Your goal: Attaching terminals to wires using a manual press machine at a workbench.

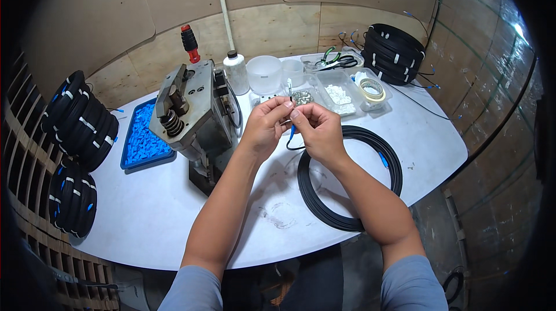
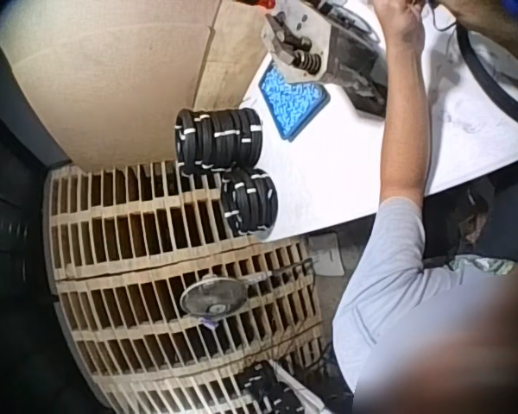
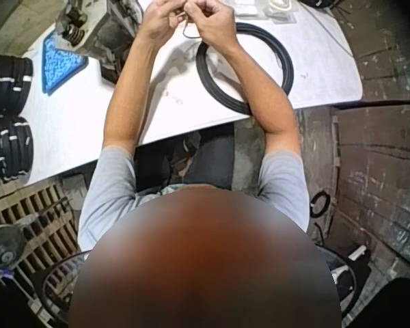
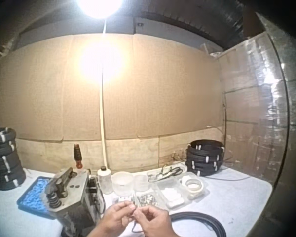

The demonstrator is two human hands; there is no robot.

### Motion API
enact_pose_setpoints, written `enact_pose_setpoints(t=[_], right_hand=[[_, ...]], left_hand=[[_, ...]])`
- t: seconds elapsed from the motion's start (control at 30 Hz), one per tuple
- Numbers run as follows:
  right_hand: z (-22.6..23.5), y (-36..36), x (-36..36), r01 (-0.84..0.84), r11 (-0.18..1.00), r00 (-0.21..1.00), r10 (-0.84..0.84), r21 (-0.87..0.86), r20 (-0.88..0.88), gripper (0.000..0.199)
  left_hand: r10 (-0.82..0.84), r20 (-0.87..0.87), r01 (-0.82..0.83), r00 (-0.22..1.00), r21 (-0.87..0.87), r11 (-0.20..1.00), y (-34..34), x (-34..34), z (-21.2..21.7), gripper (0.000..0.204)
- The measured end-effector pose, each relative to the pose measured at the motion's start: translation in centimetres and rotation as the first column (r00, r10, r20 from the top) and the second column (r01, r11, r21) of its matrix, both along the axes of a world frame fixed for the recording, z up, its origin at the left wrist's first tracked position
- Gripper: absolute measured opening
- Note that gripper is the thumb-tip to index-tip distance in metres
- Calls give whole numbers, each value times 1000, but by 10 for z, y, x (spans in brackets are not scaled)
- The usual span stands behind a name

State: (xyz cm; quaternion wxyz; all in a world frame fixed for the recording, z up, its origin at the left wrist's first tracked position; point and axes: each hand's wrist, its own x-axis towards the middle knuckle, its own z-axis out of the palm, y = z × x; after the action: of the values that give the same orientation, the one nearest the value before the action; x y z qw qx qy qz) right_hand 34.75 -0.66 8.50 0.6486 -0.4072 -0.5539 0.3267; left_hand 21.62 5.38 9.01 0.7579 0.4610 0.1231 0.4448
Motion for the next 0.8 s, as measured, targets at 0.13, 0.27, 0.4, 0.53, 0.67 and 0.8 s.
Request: enact_pose_setpoints(t=[0.13, 0.27, 0.4, 0.53, 0.67, 0.8], right_hand=[[-1, 1, 1, -83, 997, 995, 83, 10, -62, 14], [1, 1, 2, -80, 997, 996, 80, 4, -35, 14], [3, -1, 2, -81, 997, 996, 81, -8, -27, 14], [2, -1, 1, -78, 997, 996, 78, -2, -43, 13], [0, 0, 3, -65, 998, 997, 64, -22, -51, 12], [3, 1, 1, -71, 995, 996, 66, -77, -65, 13]], left_hand=[[48, 2, -48, 999, 38, 998, 1, -1, -4, 8], [54, -6, -53, 999, 58, 997, 3, -1, -4, 9], [44, -10, -43, 999, 74, 996, 0, -2, 0, 9], [29, -3, -28, 1000, 44, 999, 0, -2, 0, 9], [-8, -5, 8, 1000, -25, 1000, 3, 0, -2, 8], [-3, -29, 1, 1000, -48, 999, 4, -4, -1, 9]])
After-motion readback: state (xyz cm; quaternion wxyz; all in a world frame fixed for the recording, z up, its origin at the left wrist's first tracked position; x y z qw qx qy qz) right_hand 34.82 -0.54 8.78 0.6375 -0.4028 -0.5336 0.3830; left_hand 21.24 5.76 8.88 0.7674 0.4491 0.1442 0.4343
